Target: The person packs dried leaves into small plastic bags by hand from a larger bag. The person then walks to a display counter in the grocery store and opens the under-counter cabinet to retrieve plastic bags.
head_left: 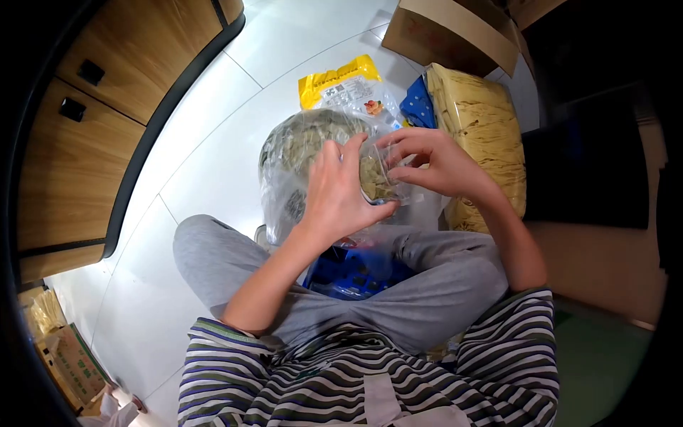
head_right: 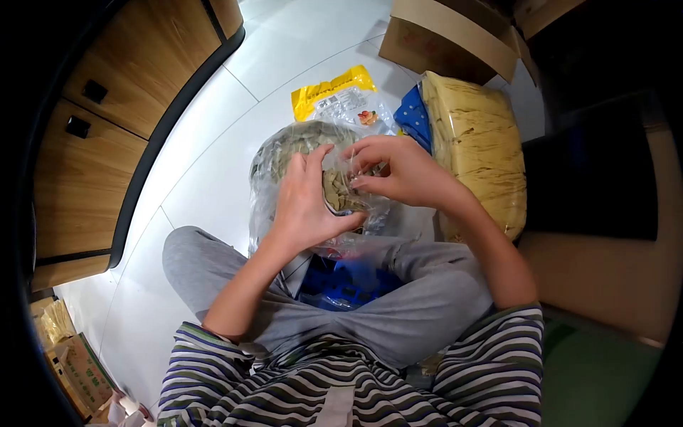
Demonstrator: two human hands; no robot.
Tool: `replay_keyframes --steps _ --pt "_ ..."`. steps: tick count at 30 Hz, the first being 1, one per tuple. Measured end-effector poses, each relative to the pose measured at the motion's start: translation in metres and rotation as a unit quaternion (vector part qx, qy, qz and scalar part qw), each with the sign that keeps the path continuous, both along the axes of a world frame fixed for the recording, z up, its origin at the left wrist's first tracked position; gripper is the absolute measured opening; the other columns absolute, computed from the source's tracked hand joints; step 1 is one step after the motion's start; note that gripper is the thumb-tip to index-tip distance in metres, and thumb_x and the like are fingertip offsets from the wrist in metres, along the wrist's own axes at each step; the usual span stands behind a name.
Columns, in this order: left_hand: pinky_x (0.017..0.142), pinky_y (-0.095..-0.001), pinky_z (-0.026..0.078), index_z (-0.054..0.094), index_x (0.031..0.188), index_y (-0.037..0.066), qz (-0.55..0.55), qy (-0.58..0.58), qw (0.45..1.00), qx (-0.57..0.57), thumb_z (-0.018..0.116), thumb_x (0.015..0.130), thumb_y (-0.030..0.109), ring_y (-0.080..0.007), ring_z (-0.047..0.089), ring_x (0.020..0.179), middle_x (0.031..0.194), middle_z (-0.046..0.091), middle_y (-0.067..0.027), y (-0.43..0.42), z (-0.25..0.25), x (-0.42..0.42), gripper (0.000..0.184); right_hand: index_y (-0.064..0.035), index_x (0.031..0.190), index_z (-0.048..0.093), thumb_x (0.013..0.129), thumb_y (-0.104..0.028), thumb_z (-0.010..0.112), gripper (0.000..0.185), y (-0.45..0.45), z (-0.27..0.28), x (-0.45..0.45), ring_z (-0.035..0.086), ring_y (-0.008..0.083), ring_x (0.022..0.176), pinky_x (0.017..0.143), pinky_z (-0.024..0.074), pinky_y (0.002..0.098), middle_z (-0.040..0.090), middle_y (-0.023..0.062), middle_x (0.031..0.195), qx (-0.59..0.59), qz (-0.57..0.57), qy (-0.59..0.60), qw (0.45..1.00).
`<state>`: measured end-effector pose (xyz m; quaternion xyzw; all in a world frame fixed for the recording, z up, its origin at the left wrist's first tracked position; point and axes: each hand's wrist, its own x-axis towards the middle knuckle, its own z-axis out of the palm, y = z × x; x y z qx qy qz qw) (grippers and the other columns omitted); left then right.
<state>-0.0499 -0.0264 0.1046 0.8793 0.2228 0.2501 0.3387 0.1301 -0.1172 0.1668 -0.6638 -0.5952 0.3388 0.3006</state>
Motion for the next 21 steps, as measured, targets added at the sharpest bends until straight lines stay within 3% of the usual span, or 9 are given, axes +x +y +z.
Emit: replay_keyframes --steps 2,8,11,14,18,21 --pt "0.080 -0.0423 0.042 0.043 0.131 0.002 0.005 -0.009 1.000 -0.009 0.086 0.053 0.035 -0.0340 0.050 0.095 0.101 0.044 -0.0164 0.006 0.001 0.006 0.094 0.0006 0.088 0.068 0.076 -0.002 0.071 0.013 0.004 -0.008 0.005 0.062 0.0112 0.072 0.065 0.0489 0.0235 0.068 0.0082 0.094 -0.026 -0.062 0.004 0.998" --pt "0.085 -0.0432 0.044 0.037 0.135 0.005 0.012 0.045 0.999 -0.021 0.086 0.055 0.033 -0.0369 0.050 0.100 0.106 0.044 -0.0190 0.022 0.001 0.012 0.097 0.0018 0.088 0.063 0.079 0.001 0.069 0.011 0.022 -0.015 0.012 0.060 0.0081 0.074 0.067 0.0494 0.0224 0.065 0.0024 0.086 -0.018 0.022 -0.127 0.991" --pt "0.086 -0.0431 0.044 0.037 0.135 0.005 0.031 0.032 0.999 -0.031 0.087 0.055 0.032 -0.0367 0.049 0.100 0.106 0.044 -0.0187 0.025 -0.003 0.012 0.098 0.0017 0.094 0.062 0.082 0.004 0.066 0.014 0.025 -0.011 0.011 0.060 0.0081 0.074 0.068 0.0498 0.0225 0.064 0.0028 0.087 -0.050 -0.047 0.014 0.998" --pt "0.085 -0.0433 0.044 0.037 0.134 0.005 0.042 0.008 0.999 -0.018 0.088 0.054 0.031 -0.0369 0.049 0.099 0.105 0.044 -0.0184 0.025 -0.002 0.008 0.099 0.0004 0.092 0.060 0.078 0.002 0.066 0.015 0.024 -0.016 0.006 0.067 0.0110 0.075 0.067 0.0515 0.0264 0.065 0.0094 0.074 -0.001 -0.164 0.199 0.966" --pt "0.084 -0.0438 0.043 0.037 0.134 0.005 0.011 0.015 1.000 0.015 0.089 0.053 0.029 -0.0367 0.049 0.099 0.105 0.044 -0.0182 0.016 0.004 0.004 0.099 0.0014 0.081 0.059 0.074 -0.005 0.068 0.013 0.024 -0.015 0.008 0.058 0.0108 0.063 0.060 0.0475 0.0281 0.062 0.0081 0.067 -0.072 -0.047 0.013 0.996" --pt "0.083 -0.0441 0.043 0.038 0.134 0.005 0.005 0.003 1.000 0.030 0.089 0.052 0.029 -0.0367 0.049 0.098 0.104 0.043 -0.0184 0.011 0.001 0.003 0.099 0.0024 0.082 0.062 0.075 -0.006 0.066 0.012 0.027 -0.016 0.004 0.047 0.0074 0.059 0.057 0.0419 0.0254 0.059 0.0021 0.064 -0.085 -0.002 -0.072 0.994"
